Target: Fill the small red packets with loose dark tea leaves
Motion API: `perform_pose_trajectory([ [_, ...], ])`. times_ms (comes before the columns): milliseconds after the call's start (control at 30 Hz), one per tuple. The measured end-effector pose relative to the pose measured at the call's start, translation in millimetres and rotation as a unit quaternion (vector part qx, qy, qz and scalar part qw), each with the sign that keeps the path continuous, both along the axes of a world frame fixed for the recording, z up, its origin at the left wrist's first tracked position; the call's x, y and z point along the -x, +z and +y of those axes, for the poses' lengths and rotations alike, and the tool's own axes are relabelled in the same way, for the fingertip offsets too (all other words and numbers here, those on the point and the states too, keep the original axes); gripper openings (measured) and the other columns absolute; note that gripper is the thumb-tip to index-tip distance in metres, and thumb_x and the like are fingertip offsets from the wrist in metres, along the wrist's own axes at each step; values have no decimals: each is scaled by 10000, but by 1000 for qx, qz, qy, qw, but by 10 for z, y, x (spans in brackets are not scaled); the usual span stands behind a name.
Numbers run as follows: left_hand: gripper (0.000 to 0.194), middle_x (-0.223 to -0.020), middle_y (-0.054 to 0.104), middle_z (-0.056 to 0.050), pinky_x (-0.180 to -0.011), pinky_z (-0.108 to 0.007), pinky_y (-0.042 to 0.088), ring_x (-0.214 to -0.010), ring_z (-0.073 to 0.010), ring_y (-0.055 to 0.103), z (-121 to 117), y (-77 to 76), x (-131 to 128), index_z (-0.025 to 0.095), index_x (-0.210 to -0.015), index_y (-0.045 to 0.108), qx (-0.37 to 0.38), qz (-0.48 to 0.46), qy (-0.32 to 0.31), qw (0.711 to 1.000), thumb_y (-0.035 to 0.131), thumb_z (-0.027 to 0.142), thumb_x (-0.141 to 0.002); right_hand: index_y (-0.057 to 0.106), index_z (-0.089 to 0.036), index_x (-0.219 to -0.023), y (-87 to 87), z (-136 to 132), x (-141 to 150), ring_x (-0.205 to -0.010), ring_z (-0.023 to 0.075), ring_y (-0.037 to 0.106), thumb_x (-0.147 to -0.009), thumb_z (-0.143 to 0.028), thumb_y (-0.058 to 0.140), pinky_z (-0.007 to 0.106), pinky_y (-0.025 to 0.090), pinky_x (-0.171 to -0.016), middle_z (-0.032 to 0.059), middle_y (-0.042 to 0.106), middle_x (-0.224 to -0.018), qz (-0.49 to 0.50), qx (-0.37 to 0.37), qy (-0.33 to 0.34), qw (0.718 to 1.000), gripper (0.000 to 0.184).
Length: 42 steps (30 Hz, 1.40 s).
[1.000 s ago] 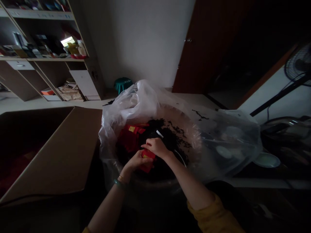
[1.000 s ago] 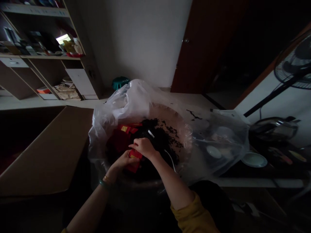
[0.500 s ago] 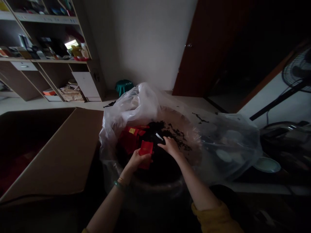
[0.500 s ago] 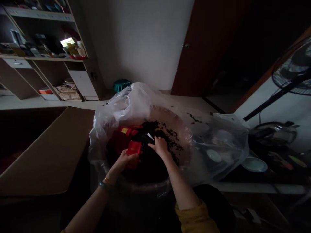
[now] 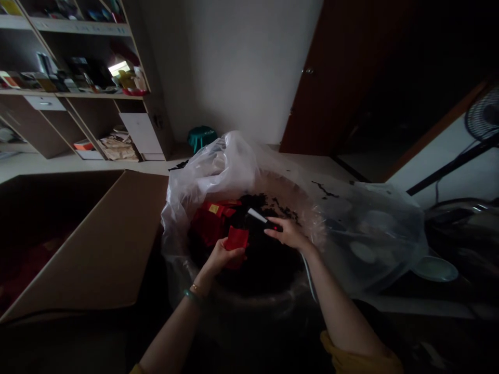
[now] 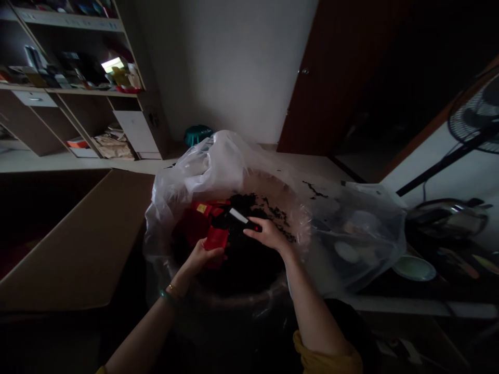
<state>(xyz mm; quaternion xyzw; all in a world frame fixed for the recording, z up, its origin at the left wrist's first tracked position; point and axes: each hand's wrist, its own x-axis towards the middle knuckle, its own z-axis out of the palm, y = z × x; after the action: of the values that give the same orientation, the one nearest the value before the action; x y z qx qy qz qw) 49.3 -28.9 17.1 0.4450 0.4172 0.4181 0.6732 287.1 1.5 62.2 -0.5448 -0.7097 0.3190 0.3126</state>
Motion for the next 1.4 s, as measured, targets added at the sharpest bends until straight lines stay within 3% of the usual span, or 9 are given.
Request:
perform_pose_trajectory([
  [67, 548, -701, 707, -79, -530, -260, 505, -543, -190, 668, -6, 5, 6, 80, -884, 661, 3, 1, -5, 1000, 850, 421, -499, 646, -190, -1169, 89, -93, 88, -1034, 262, 648, -722, -430, 692, 373, 514, -890, 72, 693, -1126, -32, -4, 55, 998, 509],
  [167, 511, -623, 685, -51, -514, -246, 495, -519, -173, 653, -22, 11, 17, 81, -847, 657, 5, 4, -20, 1000, 844, 421, -514, 646, -199, -1173, 145, -180, 302, -1044, 260, 648, -743, -426, 684, 378, 505, -912, 77, 694, -1124, -63, -5, 94, 994, 487],
  [367, 479, -602, 665, -11, -505, -224, 488, -515, -148, 641, -22, -27, 10, 99, -817, 639, 4, -4, -22, 1000, 850, 400, -510, 689, -210, -1101, 156, -232, 540, -1051, 246, 649, -796, -350, 662, 354, 501, -933, 81, 699, -1103, -120, -53, 51, 990, 337],
  [700, 489, -648, 677, -23, -526, -247, 500, -548, -165, 650, -16, -80, 10, 99, -864, 662, 11, 4, -29, 1000, 835, 414, -532, 679, -240, -1123, 121, -243, 563, -1028, 236, 661, -827, -337, 633, 342, 523, -906, 56, 696, -1112, -194, -101, 46, 975, 316],
  [900, 477, -641, 683, -26, -518, -233, 491, -538, -157, 647, -10, -84, 15, 99, -866, 667, 2, 10, -34, 999, 835, 404, -539, 677, -187, -1123, 130, -252, 547, -1044, 244, 652, -826, -328, 628, 354, 506, -921, 92, 690, -1124, -169, -80, 50, 981, 333],
  [1067, 427, -602, 666, -27, -522, -243, 501, -524, -158, 644, -22, -83, 20, 90, -782, 663, 2, 8, -52, 999, 839, 393, -538, 660, -206, -1150, 202, -280, 434, -1046, 259, 650, -731, -383, 715, 360, 504, -914, 87, 696, -1117, -137, -47, 55, 988, 458],
  [1400, 518, -691, 690, -39, -556, -267, 501, -547, -161, 644, -30, -78, 20, 90, -900, 669, 1, 18, -59, 998, 837, 411, -530, 680, -233, -1119, 102, -295, 463, -1026, 245, 659, -825, -348, 627, 345, 507, -905, 67, 700, -1110, -170, -90, 50, 980, 320],
])
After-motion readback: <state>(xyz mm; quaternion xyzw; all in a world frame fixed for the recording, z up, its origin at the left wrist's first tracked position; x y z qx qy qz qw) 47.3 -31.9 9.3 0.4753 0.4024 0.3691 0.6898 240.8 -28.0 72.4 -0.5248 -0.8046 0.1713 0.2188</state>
